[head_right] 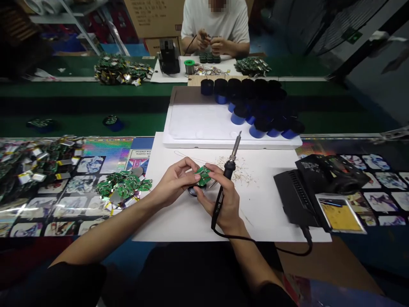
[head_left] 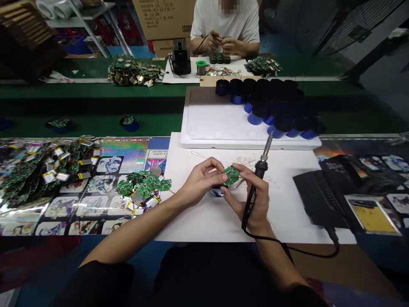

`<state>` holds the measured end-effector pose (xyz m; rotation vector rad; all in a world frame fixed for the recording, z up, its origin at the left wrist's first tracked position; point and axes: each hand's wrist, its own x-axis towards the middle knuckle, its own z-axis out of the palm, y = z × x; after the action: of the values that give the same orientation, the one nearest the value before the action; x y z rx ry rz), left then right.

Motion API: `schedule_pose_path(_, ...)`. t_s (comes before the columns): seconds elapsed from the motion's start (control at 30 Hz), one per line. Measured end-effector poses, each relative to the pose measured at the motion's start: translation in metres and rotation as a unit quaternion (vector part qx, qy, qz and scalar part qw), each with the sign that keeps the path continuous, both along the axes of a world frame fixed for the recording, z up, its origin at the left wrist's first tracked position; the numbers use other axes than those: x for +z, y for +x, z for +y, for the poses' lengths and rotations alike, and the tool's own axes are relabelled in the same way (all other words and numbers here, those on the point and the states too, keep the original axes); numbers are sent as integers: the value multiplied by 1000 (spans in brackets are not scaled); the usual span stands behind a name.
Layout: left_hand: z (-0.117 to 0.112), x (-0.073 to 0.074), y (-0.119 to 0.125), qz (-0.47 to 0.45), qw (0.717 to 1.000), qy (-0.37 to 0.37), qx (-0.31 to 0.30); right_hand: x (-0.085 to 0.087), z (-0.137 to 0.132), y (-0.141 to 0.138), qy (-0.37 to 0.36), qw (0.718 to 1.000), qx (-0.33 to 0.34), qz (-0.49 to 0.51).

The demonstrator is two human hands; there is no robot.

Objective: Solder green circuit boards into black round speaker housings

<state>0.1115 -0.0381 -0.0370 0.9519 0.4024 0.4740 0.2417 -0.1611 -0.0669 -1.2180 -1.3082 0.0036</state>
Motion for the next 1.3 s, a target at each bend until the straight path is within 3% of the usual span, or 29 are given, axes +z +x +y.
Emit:
schedule_pose_path(0.23, 2, 0, 0, -6, 998, 54, -23, 9, -1, 3, -17, 1000, -1, -20)
schedule_pose_path(0.3, 6, 6, -3, 0, 993, 111, -43, 9, -3, 5, -19, 1000, 1, 10)
schedule_pose_path(0.37, 14, 15, -9, 20, 974, 221, -36, 10, -7, 9, -25, 999, 4, 46)
schedule_pose_path(0.43, 26, 24, -18, 75, 926, 368, -25, 11, -13, 16, -32, 997, 8, 69)
schedule_pose_path(0.5, 38, 30, -27, 156, 855, 490, -75, 10, -21, 24, -36, 996, 14, 84)
schedule_pose_path(0.57, 47, 30, -34, 219, 793, 542, -172, 7, -28, 32, -40, 995, 10, 93)
schedule_pose_path(0.63, 49, 25, -36, 232, 768, 547, -238, 3, -35, 38, -43, 994, 3, 99)
schedule_pose_path(0.77, 38, -1, -26, 186, 787, 529, -259, -5, -43, 46, -64, 993, -6, 97)
schedule_pose_path(0.83, 27, -18, -19, 178, 808, 523, -205, -6, -44, 47, -78, 993, -5, 84)
schedule_pose_path(0.93, 14, -36, -13, 177, 823, 534, -74, -9, -44, 45, -95, 994, -9, 61)
schedule_pose_path(1.0, 12, -37, -13, 175, 823, 538, -45, -12, -44, 42, -108, 993, -7, 56)
schedule_pose_path(1.17, 20, -21, -16, 174, 845, 500, -81, -20, -40, 26, -141, 990, 13, 2)
schedule_pose_path(1.3, 21, -23, -9, 162, 868, 469, -5, -20, -35, 17, -133, 988, 14, -71)
